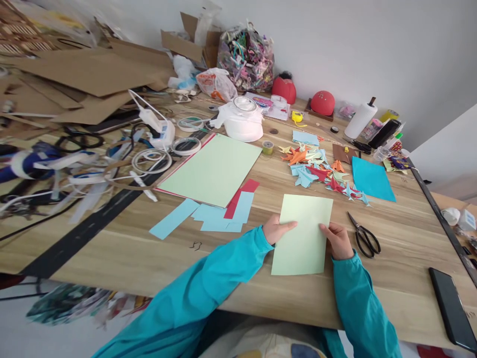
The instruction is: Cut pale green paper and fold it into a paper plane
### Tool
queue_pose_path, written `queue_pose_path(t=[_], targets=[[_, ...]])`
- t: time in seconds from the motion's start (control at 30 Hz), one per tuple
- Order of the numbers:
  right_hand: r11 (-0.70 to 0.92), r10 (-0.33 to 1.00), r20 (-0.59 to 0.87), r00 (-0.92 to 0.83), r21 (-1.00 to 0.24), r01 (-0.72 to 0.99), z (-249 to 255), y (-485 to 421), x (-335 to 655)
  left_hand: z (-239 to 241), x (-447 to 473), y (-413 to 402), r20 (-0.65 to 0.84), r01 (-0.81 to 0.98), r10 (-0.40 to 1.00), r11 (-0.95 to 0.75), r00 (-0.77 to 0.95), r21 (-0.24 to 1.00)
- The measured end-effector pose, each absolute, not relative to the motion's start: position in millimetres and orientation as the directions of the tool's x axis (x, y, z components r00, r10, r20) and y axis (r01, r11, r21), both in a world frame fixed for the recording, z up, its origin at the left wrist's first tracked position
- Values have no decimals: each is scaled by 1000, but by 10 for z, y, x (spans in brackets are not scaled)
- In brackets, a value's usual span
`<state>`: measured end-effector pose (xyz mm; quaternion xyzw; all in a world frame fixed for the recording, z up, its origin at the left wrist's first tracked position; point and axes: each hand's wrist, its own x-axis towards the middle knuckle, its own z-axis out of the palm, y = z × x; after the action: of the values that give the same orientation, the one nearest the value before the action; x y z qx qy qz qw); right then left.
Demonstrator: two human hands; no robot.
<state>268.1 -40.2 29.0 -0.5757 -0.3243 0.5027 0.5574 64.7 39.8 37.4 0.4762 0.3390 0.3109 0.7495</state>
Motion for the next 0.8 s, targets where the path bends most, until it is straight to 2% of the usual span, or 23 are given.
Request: queue_pose_path(t=[0.23, 0.47, 0.8], targets=[[-137, 944, -175, 279, -979, -149, 285, -409, 2685, 371, 657, 399, -222, -157, 808, 359, 545, 920], [-29, 909, -72, 411, -994, -109, 304, -378, 2612, 385, 651, 404, -266, -120, 812, 378, 520, 918], [4, 866, 33, 498, -998, 58, 290, -392, 2635, 358, 681, 348, -112, -139, 784, 246, 611, 959]])
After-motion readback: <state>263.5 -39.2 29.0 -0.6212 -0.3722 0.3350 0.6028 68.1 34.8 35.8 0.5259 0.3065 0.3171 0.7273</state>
